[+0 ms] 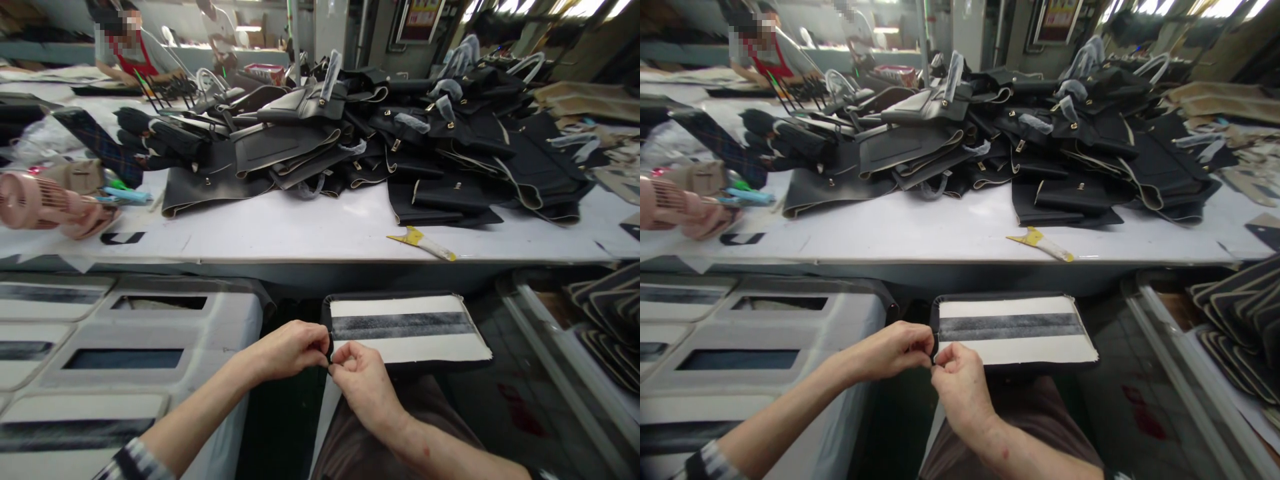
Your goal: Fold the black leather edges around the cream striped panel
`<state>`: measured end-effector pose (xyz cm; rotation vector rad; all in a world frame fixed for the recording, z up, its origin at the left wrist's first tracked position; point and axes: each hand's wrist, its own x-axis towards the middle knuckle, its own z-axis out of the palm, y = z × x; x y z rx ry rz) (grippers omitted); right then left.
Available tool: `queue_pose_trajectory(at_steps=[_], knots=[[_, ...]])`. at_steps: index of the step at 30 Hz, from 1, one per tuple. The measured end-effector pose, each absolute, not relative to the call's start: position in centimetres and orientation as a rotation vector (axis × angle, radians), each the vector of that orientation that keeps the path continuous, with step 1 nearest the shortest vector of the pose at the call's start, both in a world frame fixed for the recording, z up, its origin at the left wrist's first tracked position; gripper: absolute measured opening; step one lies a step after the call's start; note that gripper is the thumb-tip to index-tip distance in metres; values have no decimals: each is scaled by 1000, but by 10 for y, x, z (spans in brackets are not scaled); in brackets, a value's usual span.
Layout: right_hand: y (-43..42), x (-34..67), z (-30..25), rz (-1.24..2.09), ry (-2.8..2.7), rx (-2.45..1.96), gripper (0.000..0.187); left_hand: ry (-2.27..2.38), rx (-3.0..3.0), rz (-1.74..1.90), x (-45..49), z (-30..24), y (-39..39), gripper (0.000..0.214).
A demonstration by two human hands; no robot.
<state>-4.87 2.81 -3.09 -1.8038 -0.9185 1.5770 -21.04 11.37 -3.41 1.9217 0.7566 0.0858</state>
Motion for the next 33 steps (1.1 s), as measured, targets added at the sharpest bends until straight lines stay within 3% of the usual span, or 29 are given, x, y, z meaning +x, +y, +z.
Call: queue_pose_trajectory(at_steps=[10, 21, 33], knots=[[15, -49, -45, 1543, -985, -1714, 22, 783, 1585, 121, -216, -46, 114, 8], [16, -44, -43, 1667, -992, -1609, 19, 858, 1066, 322, -207, -63, 95, 22], [11, -43, -46, 1735, -793, -1621, 40, 1025, 869, 643, -188, -73, 52, 25]])
